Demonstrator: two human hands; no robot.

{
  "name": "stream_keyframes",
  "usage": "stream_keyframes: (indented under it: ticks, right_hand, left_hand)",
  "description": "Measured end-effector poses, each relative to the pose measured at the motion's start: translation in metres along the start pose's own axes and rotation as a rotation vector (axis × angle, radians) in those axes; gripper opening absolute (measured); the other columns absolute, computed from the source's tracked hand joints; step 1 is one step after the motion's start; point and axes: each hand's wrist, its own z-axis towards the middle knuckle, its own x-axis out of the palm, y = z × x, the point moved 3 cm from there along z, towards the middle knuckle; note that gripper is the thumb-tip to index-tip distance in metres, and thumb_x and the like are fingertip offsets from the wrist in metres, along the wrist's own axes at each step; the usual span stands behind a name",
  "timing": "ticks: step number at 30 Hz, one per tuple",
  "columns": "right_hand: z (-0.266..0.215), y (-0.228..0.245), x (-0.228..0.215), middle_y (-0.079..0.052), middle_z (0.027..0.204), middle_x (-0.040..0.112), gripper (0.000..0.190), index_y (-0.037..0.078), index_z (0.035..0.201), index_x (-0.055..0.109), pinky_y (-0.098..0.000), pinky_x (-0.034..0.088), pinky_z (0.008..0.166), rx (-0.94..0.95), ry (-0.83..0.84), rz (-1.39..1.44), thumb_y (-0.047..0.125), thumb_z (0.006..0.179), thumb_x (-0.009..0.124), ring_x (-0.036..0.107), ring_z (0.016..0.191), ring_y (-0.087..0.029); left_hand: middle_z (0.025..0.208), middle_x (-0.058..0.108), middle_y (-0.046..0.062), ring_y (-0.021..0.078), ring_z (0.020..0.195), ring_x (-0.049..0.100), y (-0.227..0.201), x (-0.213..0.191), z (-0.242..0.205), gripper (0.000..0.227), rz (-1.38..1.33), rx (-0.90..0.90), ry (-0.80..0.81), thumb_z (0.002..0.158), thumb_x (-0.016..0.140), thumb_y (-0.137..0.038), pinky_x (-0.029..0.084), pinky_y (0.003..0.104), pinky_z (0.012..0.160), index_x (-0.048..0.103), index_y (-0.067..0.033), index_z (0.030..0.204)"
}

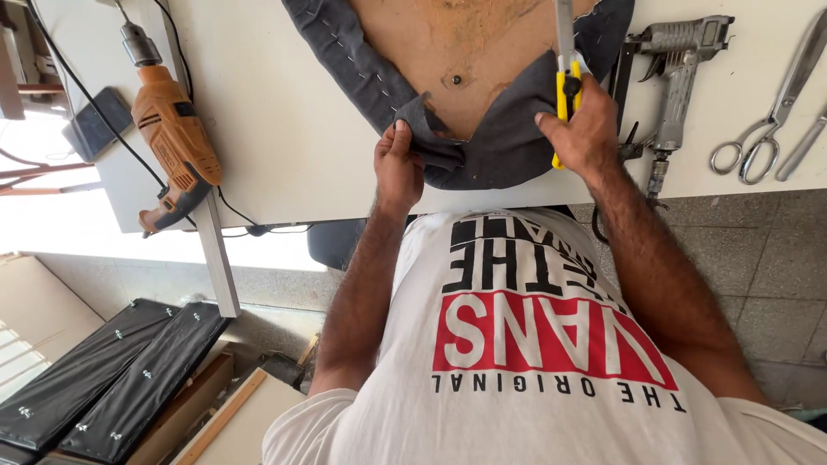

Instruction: Stripping old fabric and stapling new fabric onto a chair seat base

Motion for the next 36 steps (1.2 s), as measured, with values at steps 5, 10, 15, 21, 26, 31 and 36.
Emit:
stream_keyframes:
  ticks: [5, 10, 15, 21, 26, 31, 36]
  right_hand:
    - [0.039, 0.001, -0.019, -0.013, 0.092, 0.067, 0.041, -0.001, 0.109, 0.062, -0.044, 0.051, 0.066, -0.194, -0.112, -0.064, 0.016, 0.082, 0.088, 0.062, 0.078, -0.029]
    - [0.101, 0.0, -0.055, -0.022, 0.108, 0.074, 0.05, -0.006, 0.118, 0.065, -0.0425, 0.065, 0.068, -0.069, -0.178, -0.25, 0.014, 0.082, 0.093, 0.075, 0.09, -0.036]
    - [0.069, 0.028, -0.087, -0.016, 0.098, 0.069, 0.044, -0.008, 0.11, 0.061, -0.0321, 0.068, 0.044, -0.04, -0.148, 0.112, 0.01, 0.088, 0.096, 0.074, 0.067, -0.023]
    - [-0.013, 0.013, -0.093, -0.009, 0.101, 0.069, 0.019, 0.007, 0.116, 0.053, -0.026, 0.058, 0.056, 0.017, -0.047, 0.617, 0.006, 0.108, 0.07, 0.069, 0.068, -0.017]
    - [-0.074, -0.001, -0.093, -0.017, 0.097, 0.066, 0.033, -0.001, 0.133, 0.054, -0.0383, 0.06, 0.065, 0.175, 0.179, 0.554, 0.005, 0.1, 0.053, 0.069, 0.075, -0.026]
    - [-0.107, -0.006, -0.085, -0.021, 0.102, 0.073, 0.054, 0.004, 0.149, 0.054, -0.0441, 0.055, 0.063, -0.017, 0.097, -0.016, 0.002, 0.095, 0.061, 0.066, 0.071, -0.033]
    - [-0.105, -0.007, -0.063, -0.02, 0.106, 0.073, 0.059, 0.013, 0.154, 0.051, -0.0519, 0.052, 0.069, -0.101, -0.02, -0.043, 0.003, 0.097, 0.06, 0.066, 0.082, -0.038]
  left_hand:
    - [0.081, 0.068, 0.002, 0.0109, 0.073, 0.06, 0.023, 0.035, 0.017, 0.02, -0.02, 0.102, -0.017, 0.102, 0.061, -0.023, 0.053, 0.027, 0.068, 0.066, -0.0082, 0.089]
    - [0.078, 0.065, -0.001, 0.0086, 0.063, 0.059, 0.053, 0.102, 0.029, 0.013, 0.051, 0.098, 0.251, 0.103, 0.059, -0.018, 0.056, 0.025, 0.057, 0.063, -0.0099, 0.093]
    - [0.106, 0.068, -0.005, 0.0165, 0.092, 0.062, 0.005, 0.158, 0.005, 0.061, 1.098, 0.251, 0.251, 0.067, 0.076, -0.066, 0.051, 0.034, 0.081, 0.06, -0.0191, 0.104]
    - [0.061, 0.053, -0.003, 0.0144, 0.062, 0.054, -0.002, 0.196, 0.026, 0.05, 1.499, -0.071, 0.354, 0.068, 0.078, -0.062, 0.045, 0.036, 0.061, 0.058, -0.017, 0.058]
    - [0.059, 0.061, -0.005, 0.0096, 0.055, 0.057, 0.014, 0.204, 0.059, 0.03, 1.448, 0.18, 0.547, 0.077, 0.08, -0.042, 0.048, 0.033, 0.056, 0.07, -0.0147, 0.07]
    - [0.059, 0.074, -0.003, 0.0047, 0.053, 0.066, 0.013, 0.236, 0.055, 0.019, 1.346, 0.125, 0.546, 0.076, 0.08, -0.027, 0.055, 0.023, 0.054, 0.072, -0.0146, 0.065]
    - [0.054, 0.059, -0.008, 0.0063, 0.05, 0.053, 0.005, 0.248, 0.04, 0.034, 1.437, 0.102, 0.431, 0.076, 0.086, -0.03, 0.046, 0.03, 0.049, 0.061, -0.0173, 0.055]
